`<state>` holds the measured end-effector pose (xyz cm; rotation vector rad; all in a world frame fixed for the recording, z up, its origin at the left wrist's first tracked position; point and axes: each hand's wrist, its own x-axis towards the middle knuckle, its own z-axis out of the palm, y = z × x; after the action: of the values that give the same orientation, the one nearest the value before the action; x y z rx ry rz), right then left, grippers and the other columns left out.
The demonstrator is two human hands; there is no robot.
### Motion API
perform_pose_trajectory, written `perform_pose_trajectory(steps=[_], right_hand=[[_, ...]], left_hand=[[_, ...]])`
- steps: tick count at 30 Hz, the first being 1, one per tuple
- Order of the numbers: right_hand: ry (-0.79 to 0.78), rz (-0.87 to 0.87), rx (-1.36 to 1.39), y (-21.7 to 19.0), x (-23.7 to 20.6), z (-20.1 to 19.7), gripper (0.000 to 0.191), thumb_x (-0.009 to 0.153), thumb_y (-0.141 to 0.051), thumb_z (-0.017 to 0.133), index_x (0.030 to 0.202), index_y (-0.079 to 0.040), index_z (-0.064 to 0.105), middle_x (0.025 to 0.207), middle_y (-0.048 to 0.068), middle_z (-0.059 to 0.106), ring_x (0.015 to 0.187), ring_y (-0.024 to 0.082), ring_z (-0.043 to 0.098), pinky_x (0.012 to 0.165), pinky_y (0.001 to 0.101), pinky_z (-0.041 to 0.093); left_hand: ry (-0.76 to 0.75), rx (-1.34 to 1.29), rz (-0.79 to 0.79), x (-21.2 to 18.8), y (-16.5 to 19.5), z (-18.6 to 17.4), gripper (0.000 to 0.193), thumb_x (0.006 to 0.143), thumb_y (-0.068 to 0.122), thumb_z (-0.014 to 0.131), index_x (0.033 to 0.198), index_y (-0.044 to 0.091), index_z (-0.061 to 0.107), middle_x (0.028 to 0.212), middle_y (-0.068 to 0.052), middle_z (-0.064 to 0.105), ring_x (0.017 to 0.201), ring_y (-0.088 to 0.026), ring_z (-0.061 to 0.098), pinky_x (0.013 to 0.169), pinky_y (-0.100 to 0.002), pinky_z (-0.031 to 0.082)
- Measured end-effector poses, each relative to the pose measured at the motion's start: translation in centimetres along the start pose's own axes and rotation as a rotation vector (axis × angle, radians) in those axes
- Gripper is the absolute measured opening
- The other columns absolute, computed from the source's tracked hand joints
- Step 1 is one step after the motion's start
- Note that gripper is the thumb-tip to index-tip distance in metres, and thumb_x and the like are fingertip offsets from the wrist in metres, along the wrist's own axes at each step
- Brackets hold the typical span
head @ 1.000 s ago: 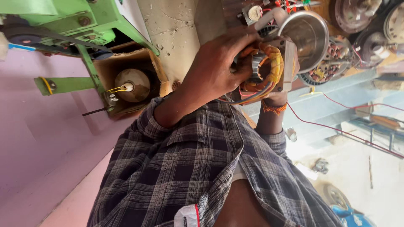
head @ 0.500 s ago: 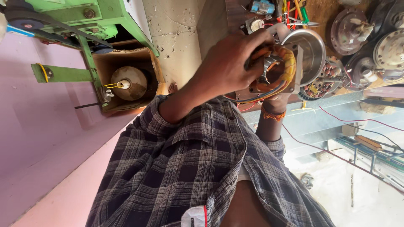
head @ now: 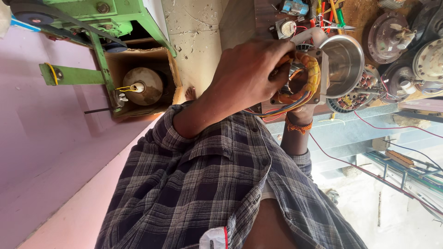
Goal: The person retrieves a motor stator from outside, returns to the workshop, and assembles it with a rotor and end cap. They use pliers to adjust wires and a screwdriver to tighten the end cap, completing the assembly.
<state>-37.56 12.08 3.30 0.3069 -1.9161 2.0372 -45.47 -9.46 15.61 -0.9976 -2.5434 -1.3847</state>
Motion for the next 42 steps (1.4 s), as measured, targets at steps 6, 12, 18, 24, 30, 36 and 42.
perform_pose_trajectory(steps=[6,12,18,24,30,36,42], right_hand=[[0.025,-0.045,-0.493,-2.3,0.7,1.4,0.076,0.080,-0.047,0.088,0.134,0.000,0.064,0.129,0.011,0.068,0.110,0.020,0.071,0.093,0.0296,0.059],[0.009,-0.143,-0.389,-3.5,0.8,2.6,0.093,0.075,-0.078,0.071,0.127,-0.001,0.068,0.127,0.007,0.067,0.111,0.019,0.068,0.099,0.0326,0.053],[0.124,0.090,-0.557,-2.9,0.0,2.4,0.100,0.070,-0.089,0.067,0.108,0.003,0.069,0.111,0.010,0.065,0.100,0.021,0.066,0.091,0.0345,0.054],[0.025,-0.046,-0.330,-0.9,-1.4,1.6,0.115,0.065,-0.089,0.073,0.131,0.004,0.061,0.127,0.009,0.064,0.110,0.019,0.066,0.099,0.0320,0.054],[0.027,0.017,-0.329,-0.4,-2.3,1.7,0.124,0.058,-0.089,0.076,0.136,0.006,0.060,0.129,0.011,0.067,0.114,0.019,0.068,0.105,0.0330,0.054],[-0.027,0.095,-0.316,-0.1,-1.9,2.1,0.123,0.065,-0.088,0.076,0.141,0.007,0.058,0.136,0.014,0.067,0.121,0.023,0.069,0.111,0.0363,0.055],[-0.037,0.082,-0.284,2.2,-2.9,1.3,0.117,0.075,-0.088,0.066,0.147,0.002,0.056,0.143,0.017,0.063,0.125,0.025,0.066,0.111,0.0385,0.053]], left_hand=[[-0.050,0.066,0.033,-0.5,0.3,-0.8,0.047,0.082,0.027,0.082,0.116,0.001,0.061,0.089,-0.010,0.072,0.079,-0.026,0.073,0.058,-0.042,0.058],[-0.144,-0.055,0.034,-1.1,-0.6,-2.0,0.037,0.086,0.019,0.078,0.115,0.004,0.061,0.092,-0.010,0.072,0.076,-0.032,0.072,0.064,-0.047,0.056],[-0.172,-0.153,0.039,-1.3,-1.2,-2.7,0.030,0.082,0.019,0.078,0.102,0.004,0.062,0.090,-0.011,0.072,0.076,-0.033,0.072,0.064,-0.046,0.055],[-0.181,-0.079,0.027,-2.1,-1.8,-2.9,0.030,0.080,0.018,0.077,0.102,0.005,0.060,0.085,-0.010,0.070,0.072,-0.033,0.071,0.060,-0.047,0.053],[-0.136,-0.046,0.013,-3.1,-2.8,-1.3,0.033,0.077,0.013,0.078,0.101,0.005,0.056,0.085,-0.009,0.069,0.070,-0.033,0.071,0.057,-0.047,0.052],[-0.145,-0.009,-0.032,-2.8,-4.2,0.0,0.033,0.078,0.015,0.080,0.097,0.004,0.056,0.084,-0.012,0.070,0.071,-0.034,0.072,0.058,-0.048,0.054],[-0.349,0.098,-0.106,-2.1,-5.4,-1.5,0.022,0.088,0.025,0.075,0.099,0.009,0.065,0.080,-0.012,0.074,0.064,-0.029,0.071,0.055,-0.044,0.055]])
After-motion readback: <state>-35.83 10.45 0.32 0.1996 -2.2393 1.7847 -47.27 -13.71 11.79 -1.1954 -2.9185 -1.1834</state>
